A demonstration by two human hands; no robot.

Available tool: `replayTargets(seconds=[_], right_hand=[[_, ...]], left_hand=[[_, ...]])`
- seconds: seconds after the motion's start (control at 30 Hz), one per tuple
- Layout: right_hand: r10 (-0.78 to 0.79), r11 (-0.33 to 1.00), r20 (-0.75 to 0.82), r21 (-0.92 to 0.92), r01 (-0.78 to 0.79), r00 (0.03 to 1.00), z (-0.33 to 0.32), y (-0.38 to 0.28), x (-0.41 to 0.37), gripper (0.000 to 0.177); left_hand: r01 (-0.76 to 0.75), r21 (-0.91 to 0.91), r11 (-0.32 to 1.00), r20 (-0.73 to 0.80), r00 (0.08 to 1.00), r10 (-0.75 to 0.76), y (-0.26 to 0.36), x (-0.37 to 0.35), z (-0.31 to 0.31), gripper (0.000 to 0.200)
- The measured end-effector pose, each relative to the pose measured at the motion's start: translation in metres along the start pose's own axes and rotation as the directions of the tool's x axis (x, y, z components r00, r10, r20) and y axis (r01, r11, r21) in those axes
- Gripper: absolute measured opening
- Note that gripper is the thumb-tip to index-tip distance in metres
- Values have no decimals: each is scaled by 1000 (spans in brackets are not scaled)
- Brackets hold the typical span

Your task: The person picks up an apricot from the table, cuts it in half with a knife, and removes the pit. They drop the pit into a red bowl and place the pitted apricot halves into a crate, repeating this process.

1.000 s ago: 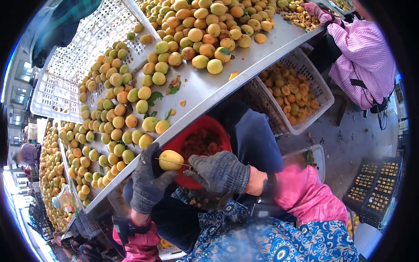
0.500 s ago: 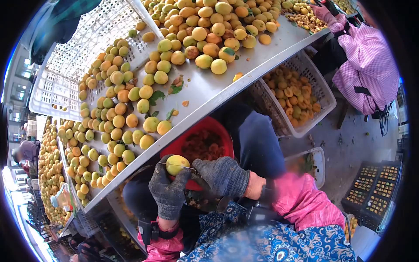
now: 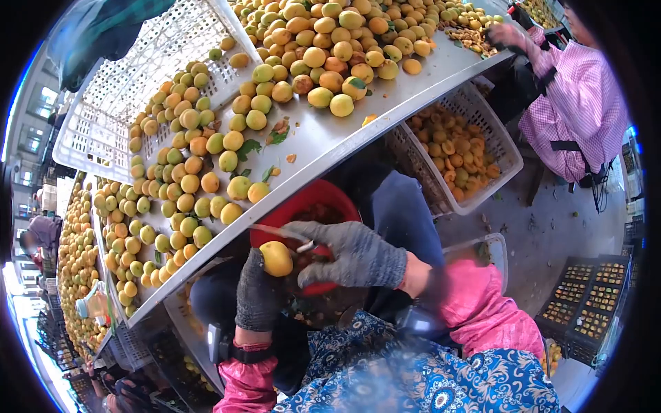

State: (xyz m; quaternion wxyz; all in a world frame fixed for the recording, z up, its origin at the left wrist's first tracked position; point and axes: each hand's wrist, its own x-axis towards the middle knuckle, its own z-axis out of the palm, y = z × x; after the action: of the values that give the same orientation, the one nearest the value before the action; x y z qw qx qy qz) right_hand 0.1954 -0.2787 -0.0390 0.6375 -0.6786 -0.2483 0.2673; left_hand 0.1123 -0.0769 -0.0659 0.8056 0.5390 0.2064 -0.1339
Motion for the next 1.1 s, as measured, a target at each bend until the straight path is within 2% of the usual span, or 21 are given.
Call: replayTargets(seconds=[0.07,0.13,0.23,0.27,0.3,0.33,0.4,0.43,0.5,0.53,0.6,0.63,0.67,0.7,0.73,0.8,0.87,0.9,1.0,1.03,1.1], right_hand=[[-178,947,87,-257,195,980,10,8,-1,63],[-171,955,116,-225,194,978,14,13,-4,68],[-182,919,89,-340,202,979,20,28,-9,64],[-177,920,92,-337,198,980,21,28,-10,64],[-144,903,115,-392,178,983,22,27,-11,64],[-109,882,137,-444,159,985,23,26,-12,64],[-107,880,115,-452,148,988,28,27,-12,64],[-113,874,90,-465,142,990,30,27,-12,65],[-86,861,39,-500,94,995,37,29,-12,65],[-67,845,-9,-532,52,998,41,31,-12,66],[-86,854,-66,-519,39,994,50,38,-12,62],[-111,861,-126,-508,32,986,53,42,-12,59],[-95,862,-128,-507,18,987,56,46,-9,59],[-93,865,-162,-501,-1,982,58,51,-7,57],[-83,870,-198,-493,-26,977,61,54,-8,55],[-16,908,-204,-414,-71,979,62,59,-6,53],[-15,948,-210,-315,-53,978,65,62,-1,51],[-2,956,-215,-288,-62,977,65,60,1,50],[37,978,-241,-191,-85,970,72,70,4,51],[63,978,-241,-179,-108,969,74,72,6,49],[92,973,-243,-182,-138,966,76,76,10,47]], left_hand=[[48,-290,956,-13,998,-54,-13,-4,18,43],[68,-434,898,-15,996,-83,-15,-9,24,43],[-80,-161,984,31,996,86,-11,-17,20,42],[-241,314,918,47,970,239,-12,-15,13,43],[-341,709,618,133,924,358,-14,-13,8,45],[-333,708,623,126,927,353,-17,-10,7,45],[135,334,933,-99,989,-108,-20,-3,7,41],[140,331,933,-98,989,-113,-21,-1,8,41],[-207,605,769,-57,952,301,-25,2,14,43],[-199,601,774,-59,954,292,-32,5,14,43],[-107,137,985,-251,958,139,-47,12,14,42],[-249,451,857,-260,882,393,-54,13,18,41],[-237,445,864,-262,887,379,-62,17,16,41],[-213,21,977,-372,905,205,-74,22,13,34],[-172,-409,896,-403,915,-8,-85,23,11,29],[-165,-303,938,-425,905,22,-87,28,11,31],[-215,98,972,-463,854,235,-88,30,8,33],[-227,-78,971,-479,863,164,-76,29,16,35],[-240,-113,964,-522,840,148,-70,32,18,35],[-264,42,964,-520,818,247,-71,32,17,36],[-249,29,968,-549,805,223,-69,33,15,35]])
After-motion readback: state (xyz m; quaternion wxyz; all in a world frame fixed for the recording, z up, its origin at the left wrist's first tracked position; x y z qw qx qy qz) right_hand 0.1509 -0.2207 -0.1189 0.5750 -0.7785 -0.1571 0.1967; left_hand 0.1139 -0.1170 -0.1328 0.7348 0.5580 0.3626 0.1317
